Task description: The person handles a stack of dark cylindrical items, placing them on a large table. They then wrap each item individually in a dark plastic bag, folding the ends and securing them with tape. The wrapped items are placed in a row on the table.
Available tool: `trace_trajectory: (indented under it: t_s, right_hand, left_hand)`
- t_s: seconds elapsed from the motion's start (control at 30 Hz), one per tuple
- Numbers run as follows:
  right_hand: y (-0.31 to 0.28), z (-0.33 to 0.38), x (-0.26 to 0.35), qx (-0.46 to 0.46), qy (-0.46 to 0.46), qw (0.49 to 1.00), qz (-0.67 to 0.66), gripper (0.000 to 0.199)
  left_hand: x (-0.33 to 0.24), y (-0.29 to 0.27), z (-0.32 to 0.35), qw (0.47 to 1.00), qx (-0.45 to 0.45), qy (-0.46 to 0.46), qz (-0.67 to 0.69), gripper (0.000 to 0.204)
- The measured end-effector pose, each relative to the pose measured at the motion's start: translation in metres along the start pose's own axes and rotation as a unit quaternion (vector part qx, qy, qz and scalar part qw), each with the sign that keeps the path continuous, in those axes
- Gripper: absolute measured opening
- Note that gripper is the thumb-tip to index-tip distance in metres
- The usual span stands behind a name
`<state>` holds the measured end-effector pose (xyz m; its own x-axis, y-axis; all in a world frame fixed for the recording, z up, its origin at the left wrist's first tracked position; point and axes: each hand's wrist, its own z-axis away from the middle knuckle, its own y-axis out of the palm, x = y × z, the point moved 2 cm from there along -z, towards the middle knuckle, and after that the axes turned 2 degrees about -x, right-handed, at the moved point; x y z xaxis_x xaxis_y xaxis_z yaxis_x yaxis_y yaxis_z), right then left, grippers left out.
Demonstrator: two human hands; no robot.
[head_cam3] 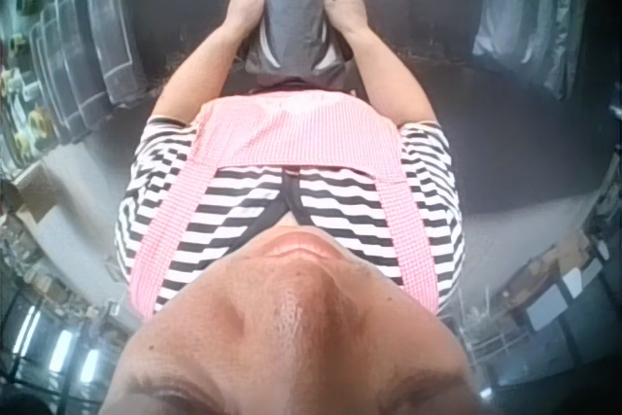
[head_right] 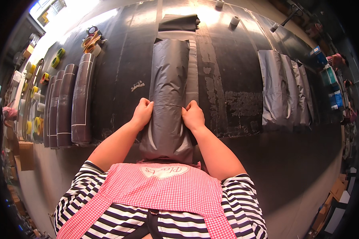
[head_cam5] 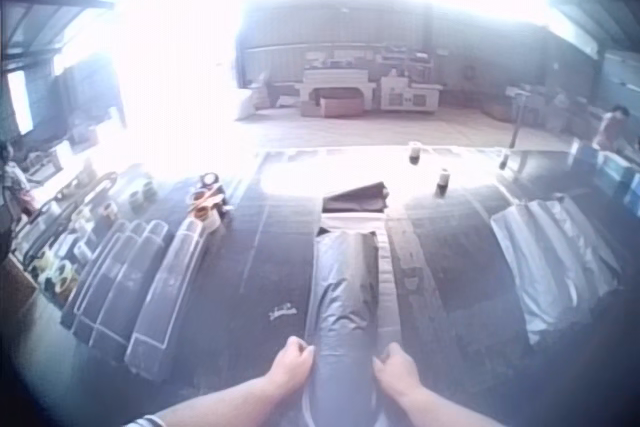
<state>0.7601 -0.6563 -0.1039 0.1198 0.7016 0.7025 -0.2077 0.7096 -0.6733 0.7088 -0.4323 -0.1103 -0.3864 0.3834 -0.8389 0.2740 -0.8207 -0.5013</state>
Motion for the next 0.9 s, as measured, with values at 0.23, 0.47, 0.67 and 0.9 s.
trace_trajectory:
  t_s: [0.23, 0.47, 0.67, 0.9]
  right_hand:
    - [-0.021, -0.003, 0.026, 0.063, 0.042, 0.968, -0.241, 0.054]
    - [-0.054, 0.002, -0.003, 0.284, 0.070, 0.783, -0.549, 0.062]
    - [-0.176, -0.057, -0.168, 0.097, 0.046, 0.874, -0.475, 0.060]
    - [-0.268, -0.090, -0.110, -0.042, -0.050, 0.998, -0.017, 0.098]
  left_hand:
    - [-0.008, -0.025, 0.011, 0.995, 0.021, 0.097, 0.012, 0.038]
    - [-0.096, 0.011, 0.059, 0.965, 0.150, 0.205, 0.071, 0.057]
    - [-0.065, -0.088, 0.012, 0.934, -0.018, 0.315, -0.167, 0.063]
    - [0.092, -0.332, 0.003, 0.956, -0.102, -0.186, -0.204, 0.124]
